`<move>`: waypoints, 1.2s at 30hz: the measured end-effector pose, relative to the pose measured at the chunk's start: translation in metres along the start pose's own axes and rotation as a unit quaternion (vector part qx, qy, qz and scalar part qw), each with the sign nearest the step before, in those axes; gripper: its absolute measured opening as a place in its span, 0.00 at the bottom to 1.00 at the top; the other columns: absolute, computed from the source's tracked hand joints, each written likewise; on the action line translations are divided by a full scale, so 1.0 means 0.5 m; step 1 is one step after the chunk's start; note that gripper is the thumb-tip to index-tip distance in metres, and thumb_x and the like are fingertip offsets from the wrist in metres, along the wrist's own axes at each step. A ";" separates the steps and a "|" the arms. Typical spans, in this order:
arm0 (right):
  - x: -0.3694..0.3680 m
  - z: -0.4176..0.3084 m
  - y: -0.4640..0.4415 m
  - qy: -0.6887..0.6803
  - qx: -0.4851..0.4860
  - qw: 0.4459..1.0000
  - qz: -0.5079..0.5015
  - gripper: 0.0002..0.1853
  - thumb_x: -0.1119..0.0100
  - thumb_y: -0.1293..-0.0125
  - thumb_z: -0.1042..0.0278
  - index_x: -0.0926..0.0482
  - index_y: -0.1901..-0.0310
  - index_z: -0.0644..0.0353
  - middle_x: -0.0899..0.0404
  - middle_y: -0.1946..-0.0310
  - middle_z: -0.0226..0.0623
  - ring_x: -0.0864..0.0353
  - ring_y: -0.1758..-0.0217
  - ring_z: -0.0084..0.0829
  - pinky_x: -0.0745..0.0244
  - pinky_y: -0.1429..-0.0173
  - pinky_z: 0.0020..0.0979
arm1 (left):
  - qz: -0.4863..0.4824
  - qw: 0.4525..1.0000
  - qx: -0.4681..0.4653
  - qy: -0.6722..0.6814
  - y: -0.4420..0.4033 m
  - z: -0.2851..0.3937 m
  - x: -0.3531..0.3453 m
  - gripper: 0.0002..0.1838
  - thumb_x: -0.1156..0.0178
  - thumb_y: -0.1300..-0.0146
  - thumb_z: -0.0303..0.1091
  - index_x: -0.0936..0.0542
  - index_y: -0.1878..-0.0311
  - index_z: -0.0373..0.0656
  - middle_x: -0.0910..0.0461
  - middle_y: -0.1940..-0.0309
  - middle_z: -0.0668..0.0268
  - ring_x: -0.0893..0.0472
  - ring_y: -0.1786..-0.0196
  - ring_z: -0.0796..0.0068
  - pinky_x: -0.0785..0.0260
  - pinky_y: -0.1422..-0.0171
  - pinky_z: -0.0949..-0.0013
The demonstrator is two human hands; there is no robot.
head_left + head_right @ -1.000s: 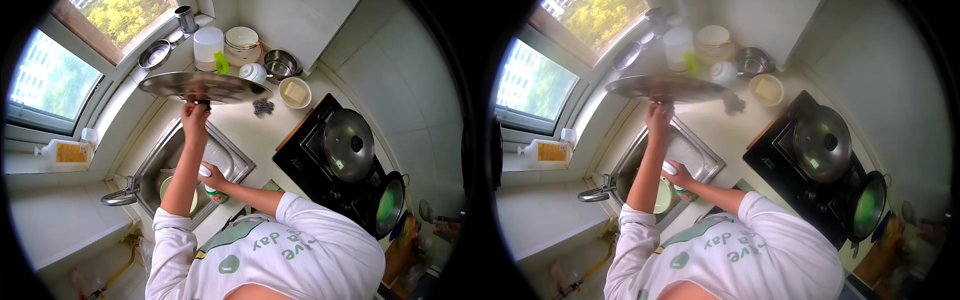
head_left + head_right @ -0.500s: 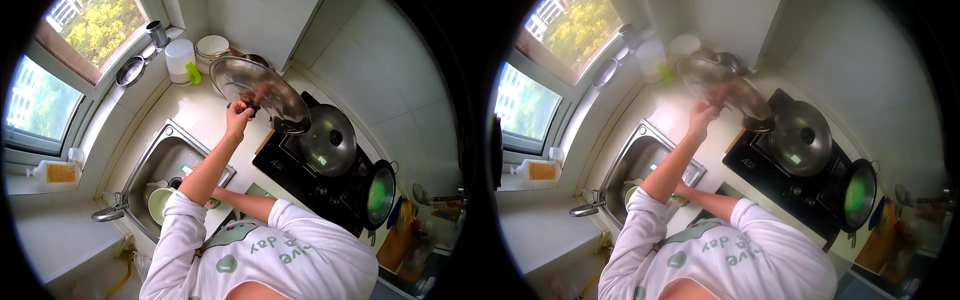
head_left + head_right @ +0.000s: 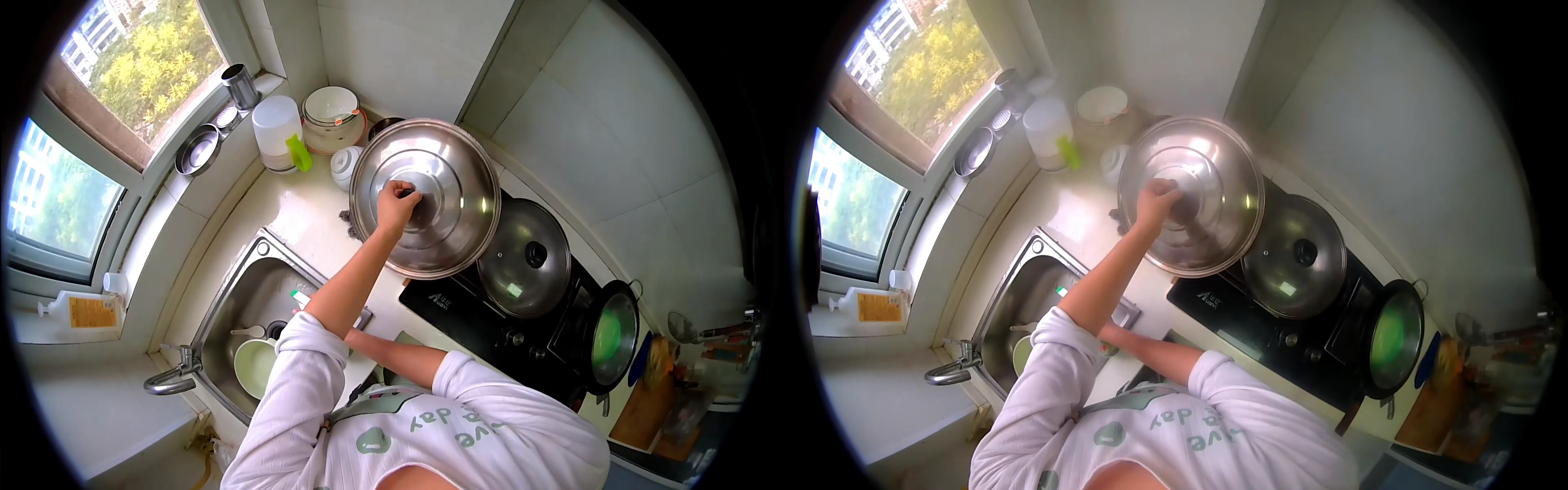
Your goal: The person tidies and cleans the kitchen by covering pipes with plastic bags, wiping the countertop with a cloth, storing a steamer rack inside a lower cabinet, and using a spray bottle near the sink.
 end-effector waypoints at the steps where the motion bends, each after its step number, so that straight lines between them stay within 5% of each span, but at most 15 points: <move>1: 0.006 0.006 -0.005 -0.025 0.014 1.000 0.011 0.21 0.57 0.25 0.59 0.39 0.34 0.51 0.28 0.42 0.42 0.27 0.38 0.33 0.31 0.34 0.34 | 0.010 1.000 -0.022 -0.018 0.000 0.000 0.001 0.14 0.32 0.56 0.30 0.21 0.65 0.37 0.23 0.75 0.67 0.25 0.71 0.79 0.31 0.65 0.73; 4: 0.016 -0.016 -0.004 0.021 -0.003 1.000 -0.013 0.22 0.57 0.25 0.61 0.44 0.32 0.51 0.30 0.40 0.47 0.28 0.37 0.36 0.31 0.34 0.38 | 0.040 0.996 -0.067 -0.050 0.004 0.005 0.007 0.14 0.33 0.57 0.32 0.21 0.66 0.36 0.21 0.75 0.63 0.23 0.72 0.73 0.30 0.64 0.70; 7: -0.010 -0.260 -0.004 0.050 0.096 0.994 -0.006 0.21 0.49 0.28 0.58 0.36 0.38 0.54 0.24 0.51 0.42 0.23 0.48 0.31 0.26 0.45 0.32 | 0.016 0.998 -0.038 -0.039 0.011 0.008 0.012 0.15 0.33 0.58 0.32 0.21 0.66 0.35 0.20 0.74 0.60 0.22 0.71 0.70 0.29 0.63 0.69; 10: -0.019 -0.348 -0.013 0.188 -0.160 0.969 0.025 0.27 0.38 0.36 0.51 0.31 0.43 0.60 0.22 0.60 0.40 0.26 0.56 0.29 0.31 0.52 0.32 | 0.031 0.994 -0.051 -0.092 0.024 0.004 0.025 0.14 0.33 0.58 0.32 0.21 0.67 0.35 0.20 0.74 0.59 0.21 0.70 0.70 0.29 0.62 0.67; 12: -0.027 -0.370 -0.014 0.200 -0.140 0.968 0.052 0.26 0.37 0.36 0.50 0.30 0.49 0.64 0.25 0.71 0.37 0.29 0.66 0.28 0.32 0.60 0.34 | 0.023 0.994 -0.049 -0.090 0.035 0.001 0.031 0.15 0.33 0.58 0.32 0.21 0.67 0.34 0.21 0.74 0.57 0.21 0.69 0.66 0.29 0.60 0.66; 16: -0.036 -0.387 -0.007 0.190 -0.189 0.963 0.010 0.28 0.37 0.37 0.49 0.29 0.49 0.66 0.24 0.69 0.38 0.28 0.63 0.28 0.31 0.58 0.32 | 0.023 0.988 -0.088 -0.125 0.033 -0.038 0.047 0.15 0.33 0.57 0.33 0.21 0.67 0.33 0.20 0.71 0.53 0.19 0.67 0.61 0.27 0.58 0.62; 18: -0.039 -0.396 -0.001 0.223 -0.088 0.966 0.094 0.29 0.37 0.38 0.48 0.28 0.46 0.64 0.22 0.67 0.41 0.25 0.61 0.30 0.30 0.57 0.32 | 0.016 0.986 -0.099 -0.132 0.040 -0.051 0.050 0.16 0.32 0.57 0.34 0.21 0.67 0.34 0.20 0.71 0.53 0.19 0.66 0.60 0.27 0.57 0.62; 20: -0.042 -0.369 0.002 0.261 -0.106 0.955 0.093 0.32 0.38 0.37 0.46 0.31 0.41 0.62 0.22 0.57 0.49 0.25 0.52 0.35 0.30 0.49 0.34 | -0.001 0.991 -0.062 -0.120 0.064 -0.054 0.060 0.16 0.31 0.58 0.36 0.21 0.68 0.36 0.20 0.69 0.53 0.19 0.64 0.59 0.28 0.57 0.63; 22: -0.037 -0.338 0.038 0.532 0.286 0.797 -0.007 0.30 0.39 0.36 0.46 0.29 0.38 0.53 0.34 0.41 0.51 0.34 0.38 0.46 0.37 0.36 0.37 | 0.008 0.986 -0.049 -0.157 0.087 -0.057 0.066 0.15 0.31 0.58 0.38 0.21 0.69 0.39 0.21 0.68 0.53 0.20 0.62 0.59 0.28 0.55 0.63; 25: -0.060 -0.306 0.022 0.456 0.236 0.858 0.004 0.25 0.42 0.33 0.48 0.28 0.37 0.46 0.40 0.37 0.48 0.37 0.36 0.49 0.40 0.33 0.38 | 0.011 0.982 -0.044 -0.185 0.110 -0.066 0.067 0.16 0.31 0.58 0.39 0.21 0.68 0.42 0.23 0.62 0.54 0.22 0.57 0.56 0.29 0.50 0.61; 26: -0.061 -0.332 0.011 0.366 0.070 0.928 0.005 0.24 0.43 0.33 0.49 0.28 0.37 0.43 0.43 0.35 0.48 0.39 0.35 0.49 0.41 0.32 0.39 | 0.010 0.982 -0.041 -0.187 0.109 -0.079 0.065 0.16 0.32 0.58 0.39 0.21 0.67 0.42 0.24 0.60 0.54 0.23 0.56 0.55 0.29 0.49 0.60; 28: -0.066 -0.318 0.011 0.265 -0.101 0.959 0.000 0.24 0.43 0.32 0.50 0.28 0.36 0.40 0.46 0.34 0.47 0.40 0.34 0.50 0.43 0.30 0.39 | 0.005 0.979 -0.023 -0.204 0.119 -0.079 0.068 0.15 0.33 0.57 0.39 0.21 0.66 0.43 0.25 0.60 0.54 0.23 0.56 0.54 0.29 0.48 0.60; 31: -0.047 -0.196 0.012 0.291 -0.027 0.956 -0.017 0.24 0.41 0.34 0.50 0.27 0.37 0.43 0.43 0.36 0.46 0.37 0.36 0.48 0.41 0.31 0.38 | 0.010 0.972 -0.035 -0.230 0.127 -0.082 0.085 0.16 0.33 0.58 0.39 0.20 0.66 0.41 0.23 0.63 0.52 0.23 0.55 0.54 0.29 0.48 0.59; 33: -0.051 -0.206 0.028 0.433 0.173 0.884 0.013 0.26 0.40 0.34 0.49 0.27 0.38 0.48 0.41 0.38 0.46 0.35 0.38 0.48 0.40 0.33 0.38 | 0.002 0.974 -0.048 -0.223 0.125 -0.095 0.085 0.16 0.33 0.58 0.38 0.20 0.67 0.40 0.21 0.64 0.51 0.23 0.55 0.53 0.29 0.49 0.58; 36: -0.072 -0.328 0.047 0.482 0.249 0.834 0.103 0.27 0.39 0.36 0.47 0.26 0.43 0.56 0.29 0.48 0.47 0.28 0.46 0.41 0.32 0.43 0.36 | -0.043 0.962 -0.088 -0.256 0.107 -0.133 0.089 0.16 0.33 0.57 0.39 0.20 0.65 0.41 0.22 0.62 0.51 0.23 0.55 0.51 0.29 0.49 0.59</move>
Point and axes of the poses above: each hand's wrist, its own y-axis away from the middle knuckle, its own x-axis out of the back of the hand, z = x × y, the point moved 4 cm from there along -y, towards the middle knuckle
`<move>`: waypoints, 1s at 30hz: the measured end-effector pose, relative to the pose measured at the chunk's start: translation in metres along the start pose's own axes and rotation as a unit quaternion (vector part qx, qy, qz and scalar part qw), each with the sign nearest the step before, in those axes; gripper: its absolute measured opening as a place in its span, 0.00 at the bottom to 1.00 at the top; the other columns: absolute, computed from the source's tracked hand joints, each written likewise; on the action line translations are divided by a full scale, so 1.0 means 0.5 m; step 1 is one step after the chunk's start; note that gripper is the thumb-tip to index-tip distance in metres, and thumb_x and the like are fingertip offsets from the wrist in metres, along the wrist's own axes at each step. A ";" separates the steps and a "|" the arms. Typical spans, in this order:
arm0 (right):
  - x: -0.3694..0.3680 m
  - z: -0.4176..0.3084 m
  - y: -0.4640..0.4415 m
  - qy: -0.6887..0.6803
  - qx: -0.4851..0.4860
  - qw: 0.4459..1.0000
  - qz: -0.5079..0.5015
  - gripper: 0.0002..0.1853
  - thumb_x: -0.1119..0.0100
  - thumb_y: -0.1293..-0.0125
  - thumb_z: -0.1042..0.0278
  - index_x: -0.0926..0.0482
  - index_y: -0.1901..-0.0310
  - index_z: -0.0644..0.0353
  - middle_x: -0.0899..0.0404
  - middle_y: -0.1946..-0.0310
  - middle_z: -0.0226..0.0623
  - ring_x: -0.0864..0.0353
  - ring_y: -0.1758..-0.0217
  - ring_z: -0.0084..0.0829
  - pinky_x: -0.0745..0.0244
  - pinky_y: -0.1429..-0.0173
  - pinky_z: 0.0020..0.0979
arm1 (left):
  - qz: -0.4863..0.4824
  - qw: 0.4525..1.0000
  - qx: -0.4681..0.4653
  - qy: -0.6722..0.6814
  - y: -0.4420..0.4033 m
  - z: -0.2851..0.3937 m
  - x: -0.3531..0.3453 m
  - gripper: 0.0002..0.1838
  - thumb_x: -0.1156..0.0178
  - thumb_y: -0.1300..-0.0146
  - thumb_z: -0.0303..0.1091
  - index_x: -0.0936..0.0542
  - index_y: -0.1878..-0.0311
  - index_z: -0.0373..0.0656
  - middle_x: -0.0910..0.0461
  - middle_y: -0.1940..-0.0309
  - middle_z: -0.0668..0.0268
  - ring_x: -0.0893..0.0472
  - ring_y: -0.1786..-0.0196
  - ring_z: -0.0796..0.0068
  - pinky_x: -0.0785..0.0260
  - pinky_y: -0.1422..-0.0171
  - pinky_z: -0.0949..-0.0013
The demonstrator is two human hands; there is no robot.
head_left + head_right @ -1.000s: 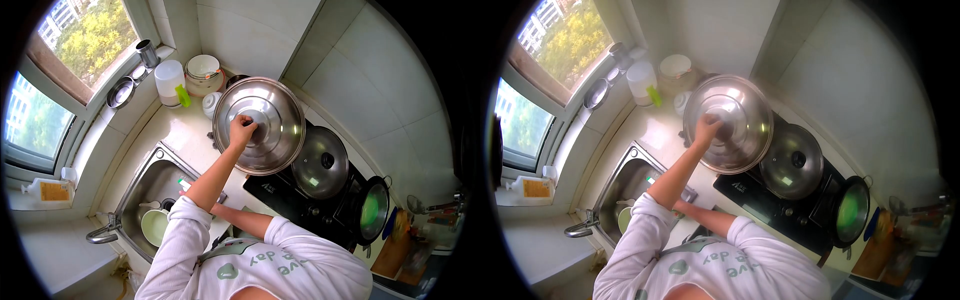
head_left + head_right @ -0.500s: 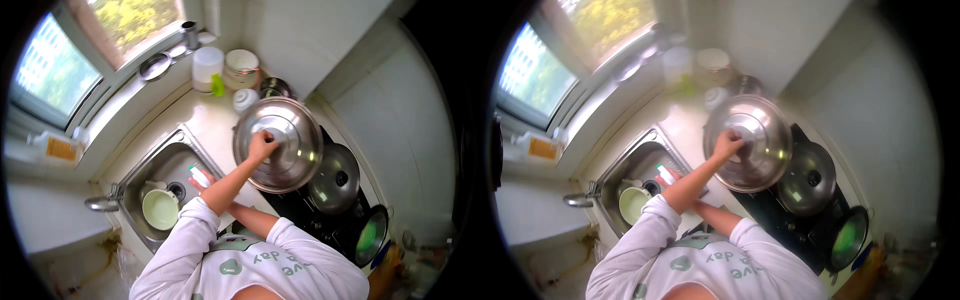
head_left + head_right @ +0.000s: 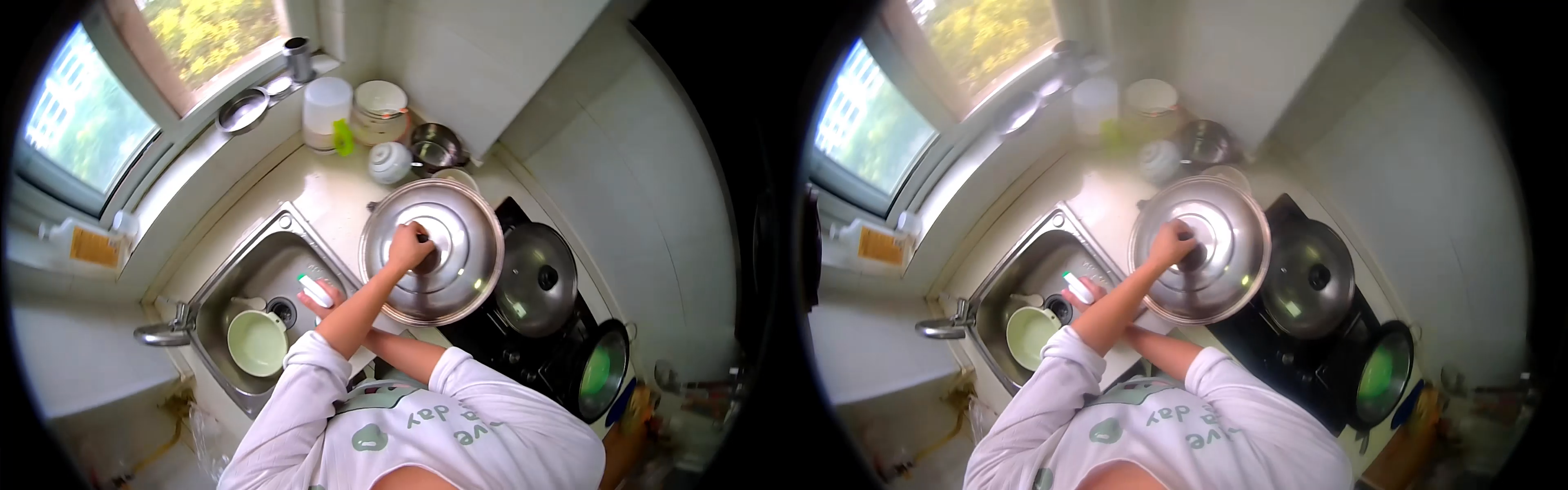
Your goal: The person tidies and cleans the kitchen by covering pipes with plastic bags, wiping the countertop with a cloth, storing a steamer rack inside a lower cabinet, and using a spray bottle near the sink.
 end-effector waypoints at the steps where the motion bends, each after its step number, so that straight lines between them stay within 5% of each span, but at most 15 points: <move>1: 0.032 -0.022 -0.017 0.016 0.000 1.000 0.009 0.27 0.38 0.37 0.47 0.26 0.44 0.58 0.27 0.51 0.47 0.26 0.49 0.40 0.30 0.45 0.36 | -0.014 0.999 0.031 -0.027 0.007 0.005 0.006 0.19 0.32 0.57 0.40 0.20 0.61 0.42 0.24 0.57 0.51 0.23 0.54 0.51 0.28 0.48 0.58; 4: 0.060 -0.033 -0.044 -0.145 -0.170 0.968 -0.115 0.26 0.37 0.38 0.47 0.25 0.47 0.60 0.22 0.65 0.43 0.23 0.60 0.37 0.28 0.54 0.35 | -0.024 0.995 0.024 -0.089 0.023 0.031 0.031 0.23 0.31 0.57 0.41 0.22 0.55 0.45 0.26 0.54 0.51 0.22 0.53 0.50 0.28 0.48 0.57; 8: 0.039 -0.027 -0.024 -0.235 -0.205 0.945 -0.100 0.21 0.38 0.37 0.50 0.24 0.51 0.58 0.21 0.69 0.39 0.24 0.66 0.33 0.28 0.58 0.34 | -0.035 0.993 0.032 -0.106 0.038 0.060 0.051 0.28 0.33 0.55 0.41 0.23 0.49 0.41 0.26 0.50 0.49 0.22 0.51 0.49 0.28 0.46 0.57; 14: -0.031 0.045 0.060 -0.217 -0.222 0.936 -0.168 0.20 0.37 0.36 0.60 0.25 0.44 0.54 0.26 0.47 0.43 0.26 0.49 0.28 0.30 0.47 0.32 | -0.001 0.994 -0.091 -0.068 0.084 0.151 0.121 0.31 0.33 0.51 0.39 0.27 0.43 0.37 0.30 0.43 0.48 0.28 0.42 0.49 0.35 0.36 0.58; 16: 0.089 -0.028 0.013 -0.308 -0.204 0.929 0.021 0.17 0.35 0.37 0.54 0.25 0.61 0.60 0.27 0.73 0.26 0.31 0.70 0.20 0.33 0.65 0.28 | 0.021 0.991 -0.131 -0.009 0.111 0.204 0.166 0.27 0.34 0.48 0.34 0.26 0.44 0.38 0.30 0.44 0.51 0.28 0.42 0.52 0.35 0.38 0.61; 19: 0.153 -0.021 0.041 -0.390 -0.342 0.855 -0.007 0.12 0.39 0.34 0.58 0.23 0.61 0.59 0.23 0.68 0.27 0.28 0.69 0.19 0.31 0.64 0.26 | 0.067 0.980 -0.174 0.069 0.179 0.321 0.245 0.21 0.37 0.44 0.28 0.26 0.46 0.41 0.29 0.43 0.59 0.27 0.42 0.61 0.32 0.43 0.63; 22: 0.297 -0.068 0.026 -0.442 -0.382 0.807 0.089 0.08 0.42 0.33 0.64 0.22 0.60 0.59 0.22 0.69 0.28 0.27 0.72 0.19 0.30 0.66 0.25 | 0.108 0.960 -0.211 0.147 0.234 0.374 0.284 0.17 0.39 0.42 0.26 0.24 0.48 0.41 0.27 0.44 0.63 0.25 0.44 0.67 0.31 0.45 0.65; 30: 0.847 -0.059 -0.053 -0.361 -0.206 0.842 0.345 0.13 0.44 0.32 0.55 0.23 0.64 0.57 0.22 0.71 0.31 0.29 0.78 0.19 0.31 0.75 0.24 | -0.001 0.961 -0.155 0.227 0.293 0.356 0.170 0.17 0.37 0.42 0.26 0.24 0.48 0.42 0.23 0.50 0.63 0.23 0.47 0.67 0.26 0.52 0.70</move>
Point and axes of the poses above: each hand's wrist, its own y-axis away from the middle knuckle, its own x-axis out of the back of the hand, z = x × y, the point moved 4 cm from there along -y, towards the middle knuckle
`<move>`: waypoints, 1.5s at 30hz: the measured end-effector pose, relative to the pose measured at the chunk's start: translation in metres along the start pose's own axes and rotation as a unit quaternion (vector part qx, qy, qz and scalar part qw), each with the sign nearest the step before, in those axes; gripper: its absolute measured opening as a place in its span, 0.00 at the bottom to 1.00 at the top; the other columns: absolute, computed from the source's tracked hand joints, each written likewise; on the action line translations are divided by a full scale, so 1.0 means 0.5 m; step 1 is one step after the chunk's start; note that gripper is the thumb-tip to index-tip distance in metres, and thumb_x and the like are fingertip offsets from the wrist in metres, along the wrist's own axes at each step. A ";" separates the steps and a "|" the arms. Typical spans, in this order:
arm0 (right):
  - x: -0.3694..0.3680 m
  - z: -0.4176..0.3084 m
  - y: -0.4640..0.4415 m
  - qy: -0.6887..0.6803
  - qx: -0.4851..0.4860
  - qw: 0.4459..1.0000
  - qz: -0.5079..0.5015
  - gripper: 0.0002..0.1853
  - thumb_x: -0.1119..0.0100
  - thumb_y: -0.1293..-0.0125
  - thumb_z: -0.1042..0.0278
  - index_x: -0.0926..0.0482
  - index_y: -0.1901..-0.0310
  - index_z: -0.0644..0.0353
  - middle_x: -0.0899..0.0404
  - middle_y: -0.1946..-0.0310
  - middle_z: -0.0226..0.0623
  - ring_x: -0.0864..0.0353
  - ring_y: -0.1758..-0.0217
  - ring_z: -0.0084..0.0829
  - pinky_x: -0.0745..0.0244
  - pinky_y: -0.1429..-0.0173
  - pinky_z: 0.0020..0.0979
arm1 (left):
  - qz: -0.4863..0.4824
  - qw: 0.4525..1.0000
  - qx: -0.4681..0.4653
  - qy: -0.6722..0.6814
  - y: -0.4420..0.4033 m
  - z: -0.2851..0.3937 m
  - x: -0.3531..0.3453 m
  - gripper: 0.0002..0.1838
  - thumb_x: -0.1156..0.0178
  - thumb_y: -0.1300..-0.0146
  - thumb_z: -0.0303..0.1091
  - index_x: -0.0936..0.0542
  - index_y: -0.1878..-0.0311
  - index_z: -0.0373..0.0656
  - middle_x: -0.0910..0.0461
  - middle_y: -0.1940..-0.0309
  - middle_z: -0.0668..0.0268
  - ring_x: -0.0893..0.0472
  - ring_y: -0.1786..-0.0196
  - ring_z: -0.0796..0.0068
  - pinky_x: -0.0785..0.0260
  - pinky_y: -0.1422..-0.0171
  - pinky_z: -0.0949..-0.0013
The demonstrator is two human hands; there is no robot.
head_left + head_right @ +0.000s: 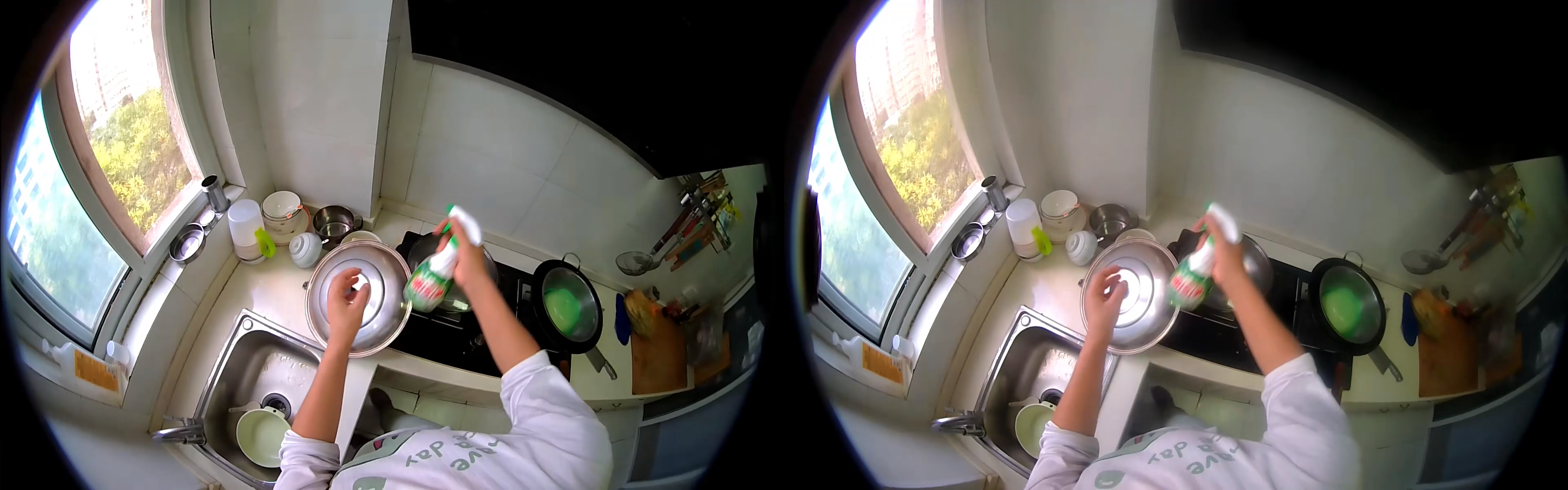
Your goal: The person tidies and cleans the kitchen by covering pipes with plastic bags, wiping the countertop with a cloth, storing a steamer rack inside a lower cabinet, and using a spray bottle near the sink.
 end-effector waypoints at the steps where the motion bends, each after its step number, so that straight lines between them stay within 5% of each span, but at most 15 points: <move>1: 0.027 -0.047 -0.046 0.014 0.023 1.000 0.013 0.13 0.44 0.32 0.55 0.23 0.64 0.56 0.23 0.71 0.30 0.30 0.78 0.18 0.32 0.75 0.24 | -0.024 0.999 0.030 0.013 0.003 -0.007 -0.025 0.18 0.37 0.42 0.26 0.24 0.47 0.42 0.24 0.49 0.63 0.23 0.46 0.67 0.25 0.52 0.70; 6: 0.106 -0.185 -0.264 0.090 0.117 0.988 0.054 0.14 0.39 0.35 0.52 0.23 0.62 0.54 0.24 0.71 0.26 0.34 0.78 0.16 0.34 0.75 0.22 | -0.108 0.993 -0.032 0.023 -0.061 0.022 -0.173 0.30 0.36 0.42 0.30 0.31 0.35 0.43 0.27 0.43 0.58 0.23 0.44 0.65 0.25 0.49 0.67; 7: 0.118 -0.200 -0.307 0.117 0.140 0.981 0.060 0.15 0.38 0.36 0.50 0.22 0.62 0.54 0.24 0.71 0.26 0.34 0.77 0.15 0.35 0.74 0.22 | -0.138 0.989 0.034 0.031 -0.091 0.013 -0.213 0.34 0.36 0.42 0.32 0.35 0.32 0.43 0.31 0.37 0.56 0.25 0.41 0.62 0.25 0.48 0.66; 8: 0.126 -0.210 -0.353 0.116 0.146 0.981 0.057 0.15 0.38 0.36 0.50 0.22 0.62 0.54 0.24 0.71 0.26 0.34 0.77 0.15 0.35 0.74 0.22 | -0.158 0.985 0.006 0.062 -0.131 0.004 -0.257 0.38 0.35 0.43 0.34 0.39 0.30 0.44 0.36 0.33 0.55 0.28 0.38 0.59 0.26 0.46 0.65; 17: 0.170 -0.221 -0.609 0.150 0.222 0.961 0.072 0.14 0.38 0.36 0.52 0.21 0.62 0.55 0.25 0.74 0.26 0.32 0.77 0.16 0.36 0.73 0.22 | -0.200 0.980 0.009 0.016 -0.326 0.000 -0.545 0.43 0.35 0.44 0.35 0.45 0.27 0.46 0.41 0.30 0.53 0.30 0.35 0.54 0.30 0.41 0.62; 26: 0.216 -0.156 -0.661 0.219 0.193 0.956 0.010 0.15 0.39 0.36 0.53 0.22 0.69 0.56 0.26 0.77 0.25 0.31 0.78 0.16 0.38 0.74 0.22 | -0.198 0.976 0.079 0.046 -0.376 -0.101 -0.604 0.46 0.34 0.44 0.35 0.48 0.26 0.46 0.44 0.28 0.51 0.32 0.33 0.51 0.32 0.37 0.59; 30: 0.264 -0.090 -0.646 0.306 0.189 0.933 0.013 0.17 0.36 0.38 0.52 0.18 0.60 0.59 0.23 0.75 0.26 0.31 0.77 0.16 0.35 0.71 0.23 | -0.191 0.973 0.112 0.065 -0.374 -0.131 -0.607 0.46 0.34 0.45 0.35 0.49 0.26 0.46 0.44 0.28 0.51 0.32 0.33 0.50 0.33 0.36 0.59; 34: 0.311 -0.037 -0.627 0.417 0.110 0.902 0.002 0.18 0.36 0.39 0.52 0.17 0.62 0.61 0.22 0.76 0.26 0.27 0.74 0.18 0.33 0.69 0.25 | -0.199 0.971 0.123 0.051 -0.350 -0.143 -0.608 0.44 0.35 0.45 0.35 0.46 0.27 0.44 0.43 0.29 0.52 0.31 0.34 0.51 0.32 0.36 0.60; 38: 0.356 0.048 -0.633 0.389 0.126 0.911 -0.052 0.18 0.35 0.40 0.50 0.17 0.64 0.61 0.22 0.77 0.28 0.25 0.73 0.19 0.30 0.67 0.26 | -0.219 0.969 0.112 0.026 -0.318 -0.128 -0.606 0.42 0.36 0.45 0.36 0.43 0.27 0.44 0.41 0.30 0.53 0.31 0.34 0.52 0.31 0.39 0.62; 40: 0.366 0.078 -0.621 0.503 0.054 0.857 -0.099 0.19 0.36 0.41 0.51 0.18 0.58 0.61 0.16 0.67 0.38 0.18 0.63 0.31 0.26 0.57 0.34 | -0.220 0.967 0.124 0.020 -0.306 -0.124 -0.604 0.41 0.36 0.45 0.37 0.42 0.28 0.44 0.40 0.30 0.54 0.30 0.35 0.52 0.30 0.41 0.63; 45: 0.371 0.156 -0.608 0.568 0.064 0.809 -0.139 0.21 0.39 0.40 0.46 0.18 0.59 0.59 0.17 0.64 0.46 0.18 0.60 0.44 0.26 0.54 0.39 | -0.236 0.964 0.121 0.008 -0.290 -0.116 -0.589 0.38 0.37 0.42 0.31 0.40 0.29 0.44 0.39 0.32 0.55 0.33 0.32 0.59 0.33 0.35 0.62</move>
Point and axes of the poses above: each hand's wrist, its own y-axis away from the middle knuckle, its own x-axis out of the back of the hand, z = x × y, the point moved 4 cm from there along -y, towards the middle knuckle
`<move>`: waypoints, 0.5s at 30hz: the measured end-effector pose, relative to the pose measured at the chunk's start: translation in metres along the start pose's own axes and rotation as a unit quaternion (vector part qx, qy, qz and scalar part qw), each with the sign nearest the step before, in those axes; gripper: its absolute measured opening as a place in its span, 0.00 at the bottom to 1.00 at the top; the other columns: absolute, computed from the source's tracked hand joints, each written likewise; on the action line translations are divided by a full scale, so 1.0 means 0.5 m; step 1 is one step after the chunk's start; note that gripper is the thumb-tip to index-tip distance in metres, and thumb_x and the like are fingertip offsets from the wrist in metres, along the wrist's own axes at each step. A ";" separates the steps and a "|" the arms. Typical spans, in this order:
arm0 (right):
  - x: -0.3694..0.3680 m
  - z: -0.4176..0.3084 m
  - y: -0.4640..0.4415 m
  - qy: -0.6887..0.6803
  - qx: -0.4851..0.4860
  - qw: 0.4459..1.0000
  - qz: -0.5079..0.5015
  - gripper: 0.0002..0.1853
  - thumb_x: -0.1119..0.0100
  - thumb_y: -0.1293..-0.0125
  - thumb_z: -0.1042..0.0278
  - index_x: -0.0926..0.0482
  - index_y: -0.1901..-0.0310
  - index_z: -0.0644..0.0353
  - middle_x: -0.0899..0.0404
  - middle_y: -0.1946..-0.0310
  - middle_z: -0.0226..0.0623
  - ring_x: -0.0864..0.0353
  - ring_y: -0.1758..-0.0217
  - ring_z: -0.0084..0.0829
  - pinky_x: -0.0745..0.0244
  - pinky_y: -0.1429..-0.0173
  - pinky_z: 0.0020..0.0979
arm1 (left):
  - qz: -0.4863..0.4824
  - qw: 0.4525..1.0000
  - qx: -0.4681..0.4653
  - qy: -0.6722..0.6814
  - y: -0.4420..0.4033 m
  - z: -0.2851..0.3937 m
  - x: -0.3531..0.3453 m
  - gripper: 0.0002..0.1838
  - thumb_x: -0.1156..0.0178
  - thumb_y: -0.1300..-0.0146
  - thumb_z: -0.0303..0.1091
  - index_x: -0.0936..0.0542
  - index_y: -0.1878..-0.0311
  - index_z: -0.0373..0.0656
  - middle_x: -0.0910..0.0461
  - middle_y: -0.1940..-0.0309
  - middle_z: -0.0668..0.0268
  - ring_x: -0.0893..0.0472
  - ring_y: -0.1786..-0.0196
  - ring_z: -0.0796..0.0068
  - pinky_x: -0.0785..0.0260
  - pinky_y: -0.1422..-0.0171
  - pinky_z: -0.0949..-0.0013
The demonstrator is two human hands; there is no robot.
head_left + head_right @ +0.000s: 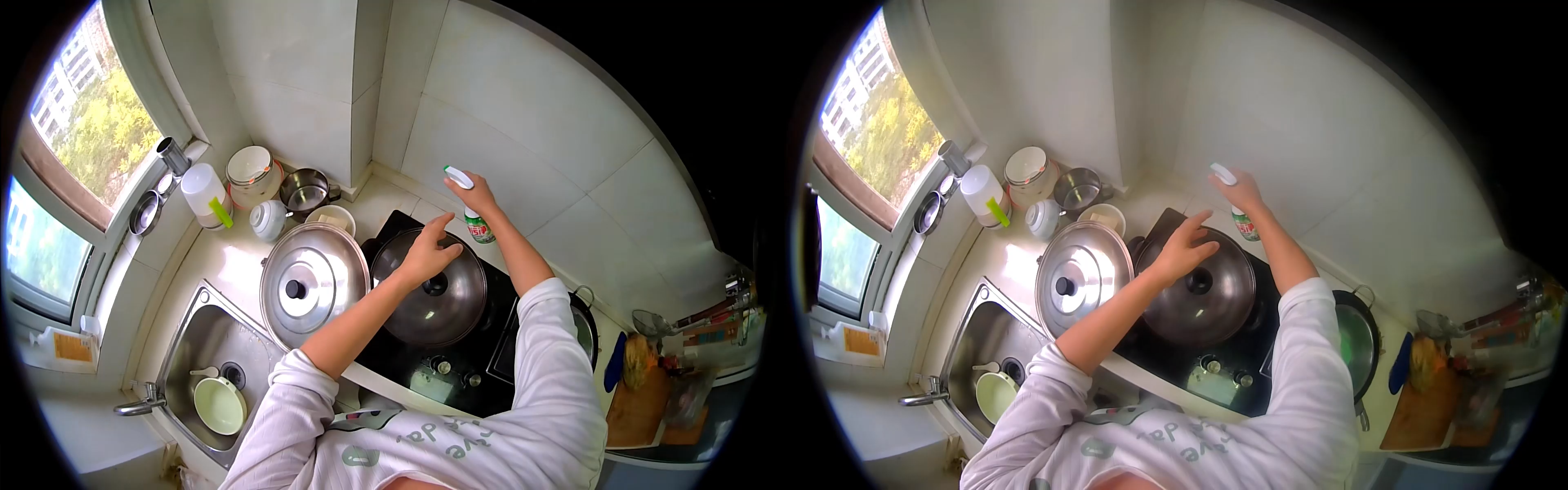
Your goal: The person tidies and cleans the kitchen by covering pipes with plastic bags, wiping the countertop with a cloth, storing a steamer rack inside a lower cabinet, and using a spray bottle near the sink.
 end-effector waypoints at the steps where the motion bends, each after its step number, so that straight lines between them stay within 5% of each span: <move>1: -0.013 0.007 -0.003 -0.012 0.007 1.000 -0.007 0.22 0.40 0.41 0.45 0.18 0.60 0.58 0.17 0.63 0.47 0.18 0.59 0.47 0.26 0.54 0.41 | 0.003 1.000 0.004 0.001 0.000 -0.010 0.001 0.38 0.37 0.42 0.31 0.40 0.29 0.44 0.39 0.32 0.55 0.33 0.32 0.59 0.33 0.35 0.62; 4: -0.037 0.006 -0.021 -0.005 0.006 1.000 -0.007 0.22 0.36 0.41 0.47 0.19 0.65 0.62 0.17 0.73 0.38 0.19 0.69 0.34 0.27 0.62 0.35 | 0.018 1.000 -0.018 -0.011 -0.003 -0.028 0.004 0.39 0.38 0.44 0.35 0.40 0.29 0.44 0.38 0.33 0.54 0.30 0.37 0.57 0.30 0.40 0.64; 15: -0.026 -0.007 0.006 -0.034 0.053 0.998 -0.009 0.19 0.35 0.41 0.50 0.19 0.64 0.62 0.20 0.75 0.36 0.24 0.72 0.28 0.29 0.63 0.31 | 0.013 0.998 0.063 -0.007 -0.020 -0.053 -0.018 0.41 0.37 0.43 0.32 0.44 0.27 0.45 0.41 0.31 0.49 0.34 0.32 0.57 0.33 0.35 0.61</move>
Point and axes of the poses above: each hand's wrist, its own y-axis away from the middle knuckle, its own x-axis out of the back of the hand, z = x × y, the point moved 4 cm from there along -y, towards the middle knuckle
